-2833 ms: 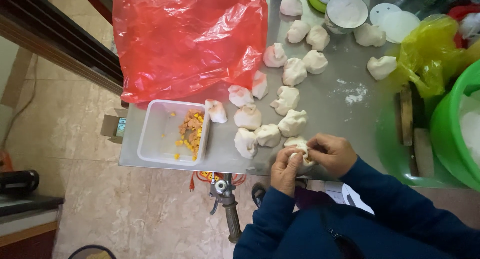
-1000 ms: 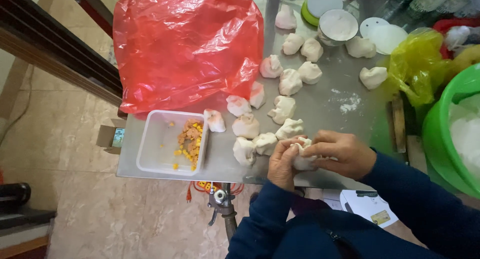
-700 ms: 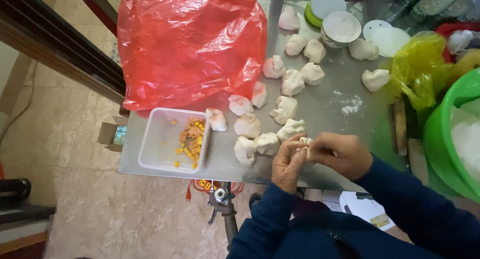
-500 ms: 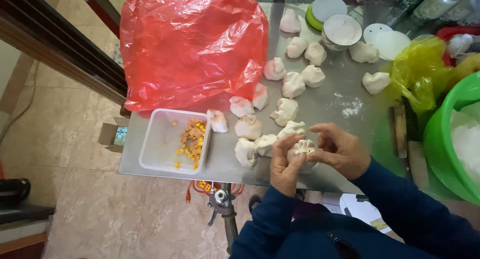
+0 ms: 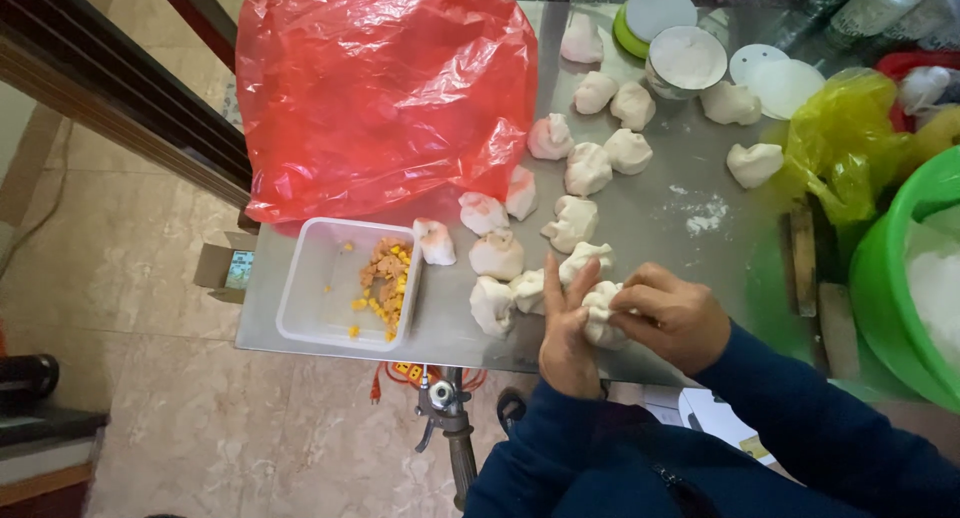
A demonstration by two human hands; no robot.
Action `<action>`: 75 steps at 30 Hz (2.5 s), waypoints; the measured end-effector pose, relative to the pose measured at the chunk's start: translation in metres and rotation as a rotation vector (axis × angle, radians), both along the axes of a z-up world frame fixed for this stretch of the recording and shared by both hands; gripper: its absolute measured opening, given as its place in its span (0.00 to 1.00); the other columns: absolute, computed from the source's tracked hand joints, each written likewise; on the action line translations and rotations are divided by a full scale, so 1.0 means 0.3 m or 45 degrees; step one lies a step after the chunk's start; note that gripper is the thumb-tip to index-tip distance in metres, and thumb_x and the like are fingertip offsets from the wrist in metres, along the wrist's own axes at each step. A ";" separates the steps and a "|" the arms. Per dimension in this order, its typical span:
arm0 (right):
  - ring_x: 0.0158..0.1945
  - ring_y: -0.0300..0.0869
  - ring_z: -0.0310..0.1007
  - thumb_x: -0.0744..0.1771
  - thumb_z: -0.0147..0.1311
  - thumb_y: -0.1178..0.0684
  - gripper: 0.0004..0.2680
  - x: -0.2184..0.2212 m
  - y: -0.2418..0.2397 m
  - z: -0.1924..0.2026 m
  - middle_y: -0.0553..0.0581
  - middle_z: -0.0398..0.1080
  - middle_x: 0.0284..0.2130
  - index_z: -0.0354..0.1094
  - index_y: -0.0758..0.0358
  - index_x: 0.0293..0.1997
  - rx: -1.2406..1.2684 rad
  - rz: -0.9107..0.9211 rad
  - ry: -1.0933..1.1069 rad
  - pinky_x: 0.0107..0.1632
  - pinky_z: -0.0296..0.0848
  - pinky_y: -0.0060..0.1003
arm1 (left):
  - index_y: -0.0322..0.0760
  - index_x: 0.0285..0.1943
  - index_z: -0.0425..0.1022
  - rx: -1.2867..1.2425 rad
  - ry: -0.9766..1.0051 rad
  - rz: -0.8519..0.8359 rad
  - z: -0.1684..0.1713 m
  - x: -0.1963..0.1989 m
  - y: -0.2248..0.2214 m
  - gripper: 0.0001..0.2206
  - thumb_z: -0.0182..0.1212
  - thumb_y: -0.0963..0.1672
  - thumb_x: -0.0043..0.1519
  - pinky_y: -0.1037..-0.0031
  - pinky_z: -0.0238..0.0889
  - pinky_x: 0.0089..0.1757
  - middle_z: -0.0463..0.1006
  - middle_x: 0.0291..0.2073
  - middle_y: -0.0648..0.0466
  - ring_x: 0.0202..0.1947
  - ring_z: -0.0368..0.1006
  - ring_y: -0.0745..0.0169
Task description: Flattening dough pieces, adding filling from a container, and pinching the edges to seal the buns.
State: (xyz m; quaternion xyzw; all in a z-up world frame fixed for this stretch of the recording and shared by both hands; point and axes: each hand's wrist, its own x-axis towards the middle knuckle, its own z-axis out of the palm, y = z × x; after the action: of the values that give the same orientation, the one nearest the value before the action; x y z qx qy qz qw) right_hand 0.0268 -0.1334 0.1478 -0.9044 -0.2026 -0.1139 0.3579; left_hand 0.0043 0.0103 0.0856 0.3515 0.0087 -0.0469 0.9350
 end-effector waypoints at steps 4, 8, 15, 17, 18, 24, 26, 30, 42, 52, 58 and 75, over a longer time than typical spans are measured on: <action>0.18 0.38 0.72 0.62 0.67 0.57 0.03 0.037 -0.019 0.022 0.48 0.75 0.28 0.80 0.51 0.31 0.133 0.083 -0.011 0.22 0.72 0.29 | 0.51 0.85 0.36 -0.321 0.094 -0.056 -0.024 0.012 0.025 0.38 0.48 0.41 0.65 0.59 0.54 0.65 0.57 0.76 0.40 0.76 0.48 0.42; 0.22 0.34 0.73 0.60 0.67 0.60 0.03 0.074 -0.051 0.058 0.51 0.80 0.31 0.81 0.57 0.30 0.372 0.233 0.132 0.26 0.74 0.26 | 0.47 0.83 0.46 -0.328 0.219 -0.259 -0.100 0.032 0.044 0.33 0.44 0.39 0.65 0.59 0.56 0.66 0.57 0.77 0.47 0.76 0.52 0.51; 0.49 0.38 0.81 0.64 0.56 0.62 0.12 0.068 -0.056 0.145 0.53 0.78 0.54 0.76 0.55 0.51 0.119 0.198 0.377 0.51 0.78 0.30 | 0.42 0.69 0.66 -0.752 0.343 -0.397 -0.077 0.081 0.071 0.25 0.66 0.44 0.62 0.43 0.76 0.44 0.71 0.63 0.39 0.53 0.72 0.39; 0.30 0.35 0.73 0.57 0.71 0.48 0.24 0.072 -0.044 0.140 0.51 0.74 0.36 0.72 0.55 0.59 0.026 -0.076 0.478 0.34 0.74 0.29 | 0.41 0.64 0.69 -0.700 0.424 -0.284 -0.028 0.087 0.062 0.22 0.63 0.43 0.58 0.41 0.71 0.45 0.73 0.60 0.35 0.55 0.74 0.34; 0.30 0.35 0.73 0.57 0.71 0.48 0.24 0.069 -0.008 0.128 0.51 0.74 0.36 0.72 0.55 0.59 0.026 -0.081 0.478 0.34 0.74 0.29 | 0.41 0.64 0.69 -0.700 0.426 -0.289 -0.084 0.089 0.037 0.22 0.63 0.43 0.58 0.41 0.71 0.45 0.73 0.60 0.35 0.55 0.74 0.34; 0.19 0.40 0.71 0.63 0.65 0.47 0.06 0.061 0.041 0.004 0.45 0.67 0.22 0.76 0.50 0.39 -0.094 -0.049 -0.114 0.24 0.70 0.30 | 0.33 0.63 0.65 -0.807 0.382 -0.055 -0.177 0.092 -0.061 0.19 0.53 0.40 0.61 0.47 0.77 0.43 0.76 0.58 0.31 0.48 0.78 0.34; 0.19 0.40 0.71 0.64 0.63 0.53 0.02 0.061 0.047 0.019 0.43 0.70 0.23 0.78 0.47 0.36 -0.113 0.019 -0.264 0.25 0.72 0.29 | 0.37 0.61 0.68 -0.726 0.438 -0.061 -0.169 0.091 -0.071 0.17 0.53 0.41 0.62 0.59 0.77 0.46 0.78 0.57 0.36 0.51 0.78 0.45; 0.26 0.36 0.76 0.65 0.61 0.54 0.03 0.073 0.010 0.037 0.40 0.74 0.27 0.76 0.48 0.31 -0.108 0.098 -0.321 0.33 0.75 0.25 | 0.49 0.70 0.63 -0.511 0.667 -0.241 0.137 0.061 0.050 0.20 0.45 0.40 0.67 0.64 0.77 0.49 0.74 0.58 0.47 0.50 0.75 0.57; 0.22 0.46 0.77 0.60 0.70 0.45 0.17 0.018 -0.022 0.048 0.56 0.74 0.21 0.75 0.56 0.51 0.013 -0.204 0.509 0.28 0.73 0.40 | 0.47 0.71 0.62 -0.600 0.447 -0.186 -0.055 0.035 -0.024 0.23 0.57 0.41 0.65 0.44 0.78 0.47 0.63 0.69 0.35 0.56 0.73 0.40; 0.20 0.41 0.74 0.63 0.61 0.54 0.03 -0.012 -0.014 0.016 0.44 0.72 0.21 0.77 0.46 0.35 -0.109 0.011 0.041 0.23 0.72 0.31 | 0.51 0.73 0.62 -0.485 0.444 -0.208 0.001 0.001 0.004 0.22 0.55 0.45 0.68 0.46 0.75 0.50 0.69 0.66 0.47 0.56 0.71 0.55; 0.27 0.33 0.74 0.54 0.73 0.46 0.29 -0.028 -0.042 0.127 0.48 0.78 0.33 0.69 0.49 0.62 -0.063 -0.228 0.482 0.33 0.74 0.29 | 0.48 0.67 0.67 -0.653 0.438 -0.177 0.026 0.016 0.018 0.24 0.64 0.43 0.61 0.50 0.73 0.46 0.73 0.58 0.44 0.51 0.74 0.44; 0.28 0.43 0.81 0.61 0.67 0.53 0.13 -0.004 -0.053 0.101 0.52 0.78 0.35 0.79 0.50 0.50 -0.034 -0.001 0.087 0.28 0.78 0.38 | 0.41 0.72 0.64 -0.732 0.502 -0.197 -0.012 0.050 -0.012 0.20 0.55 0.43 0.69 0.36 0.76 0.45 0.69 0.63 0.35 0.53 0.74 0.37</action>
State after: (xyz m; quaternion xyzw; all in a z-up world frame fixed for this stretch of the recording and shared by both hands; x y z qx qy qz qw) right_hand 0.0257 -0.1494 0.1780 -0.9125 -0.1914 -0.0805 0.3525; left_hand 0.0192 0.0067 0.0819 0.0578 0.1488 -0.1850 0.9697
